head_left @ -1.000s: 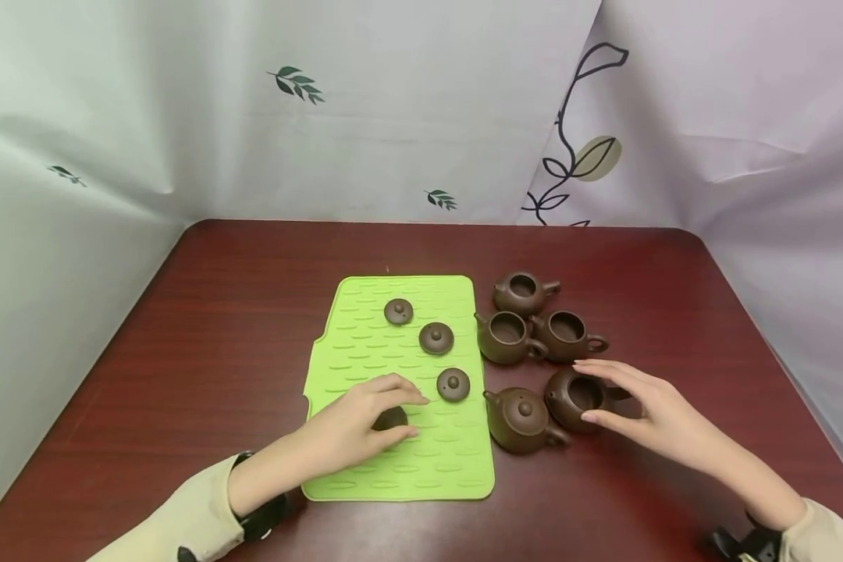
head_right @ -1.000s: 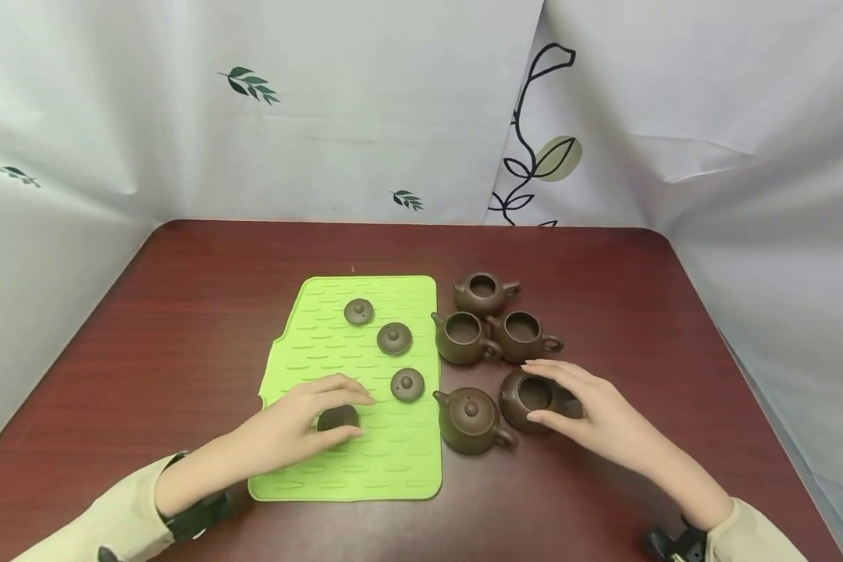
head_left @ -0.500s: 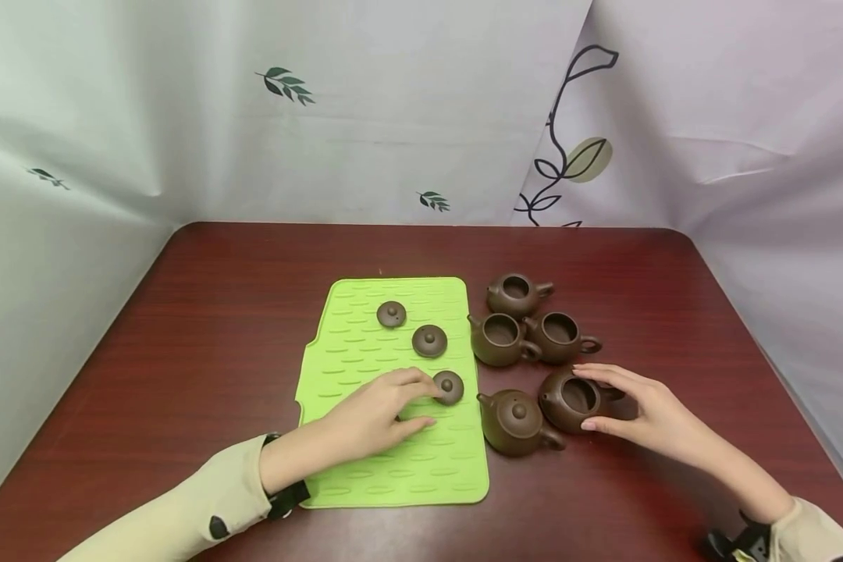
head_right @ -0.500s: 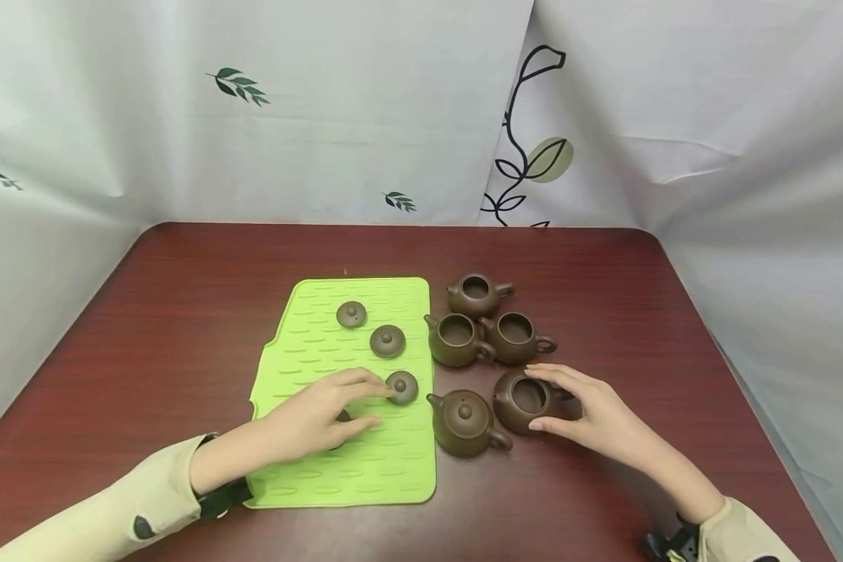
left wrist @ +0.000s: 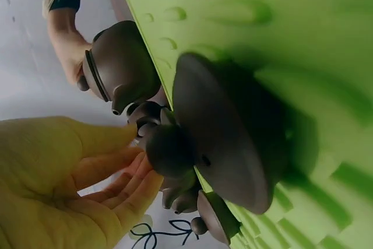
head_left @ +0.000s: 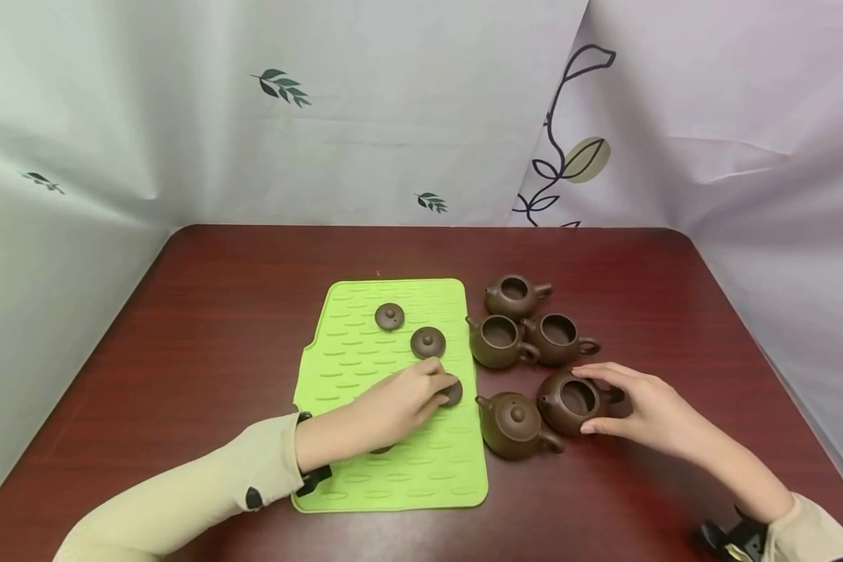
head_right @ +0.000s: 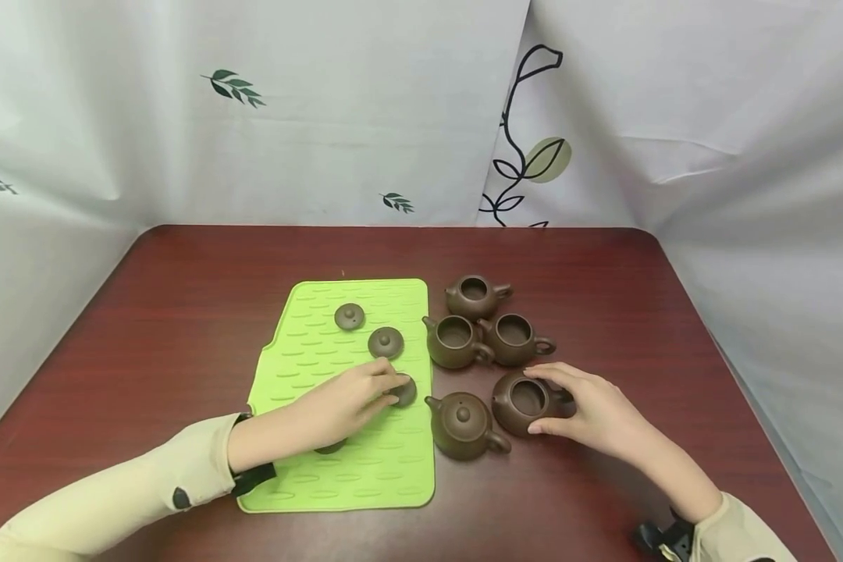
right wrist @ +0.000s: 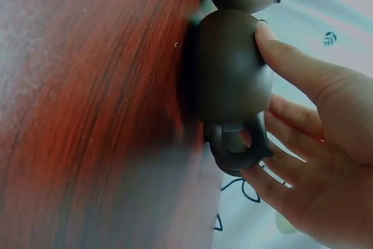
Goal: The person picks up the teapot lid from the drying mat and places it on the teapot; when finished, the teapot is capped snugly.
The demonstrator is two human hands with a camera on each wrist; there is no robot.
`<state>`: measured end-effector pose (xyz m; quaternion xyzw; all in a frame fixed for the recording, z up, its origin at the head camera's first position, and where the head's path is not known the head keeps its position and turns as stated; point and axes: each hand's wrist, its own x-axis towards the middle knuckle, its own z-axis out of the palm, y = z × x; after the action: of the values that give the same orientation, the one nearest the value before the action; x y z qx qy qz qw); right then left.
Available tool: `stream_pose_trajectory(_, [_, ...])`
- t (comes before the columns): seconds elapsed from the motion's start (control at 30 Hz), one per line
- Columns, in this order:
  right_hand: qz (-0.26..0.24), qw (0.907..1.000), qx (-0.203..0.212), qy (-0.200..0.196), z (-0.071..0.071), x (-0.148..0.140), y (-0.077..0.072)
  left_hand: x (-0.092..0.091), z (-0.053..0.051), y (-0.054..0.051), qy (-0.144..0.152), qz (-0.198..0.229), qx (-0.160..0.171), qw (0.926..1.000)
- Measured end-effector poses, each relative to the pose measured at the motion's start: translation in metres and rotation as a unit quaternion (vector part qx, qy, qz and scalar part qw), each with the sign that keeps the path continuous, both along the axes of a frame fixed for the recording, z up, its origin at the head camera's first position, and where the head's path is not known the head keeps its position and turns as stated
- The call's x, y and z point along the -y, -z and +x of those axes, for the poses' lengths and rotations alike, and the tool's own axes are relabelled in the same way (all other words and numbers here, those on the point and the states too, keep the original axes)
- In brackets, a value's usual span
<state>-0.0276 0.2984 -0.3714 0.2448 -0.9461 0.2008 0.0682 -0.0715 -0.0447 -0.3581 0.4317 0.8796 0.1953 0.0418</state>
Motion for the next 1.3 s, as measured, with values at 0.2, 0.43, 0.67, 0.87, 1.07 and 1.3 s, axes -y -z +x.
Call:
stream_pose_trajectory(0.2, [-0.012,0.9999,0.007,-0.001,0.000,0.000,0.000,-0.008,-0.009,-0.002,-0.010,-0.039,-0.050,0.9980])
stream_pose_trajectory(0.43, [-0.029,0.9995,0.008,-0.009,-0.001,0.001,0.002,-0.010,-0.013,0.000,-0.003,-0.042,-0.039,0.9983])
stream_pose_trajectory(0.67, [-0.031,0.9994,0.008,-0.011,-0.004,0.000,0.002,-0.007,-0.017,0.004,0.003,-0.018,-0.059,0.9981])
stream_pose_trajectory(0.87, [-0.029,0.9995,0.009,-0.009,-0.005,-0.001,0.001,-0.008,-0.016,-0.001,-0.001,-0.011,-0.090,0.9959])
stream_pose_trajectory(1.07, [-0.029,0.9994,0.016,0.001,-0.004,-0.001,0.001,-0.016,-0.020,-0.011,-0.009,0.021,-0.114,0.9933])
stream_pose_trajectory(1.3, [-0.030,0.9993,0.021,0.003,-0.004,-0.001,0.001,-0.027,-0.029,-0.020,-0.019,0.036,-0.088,0.9953])
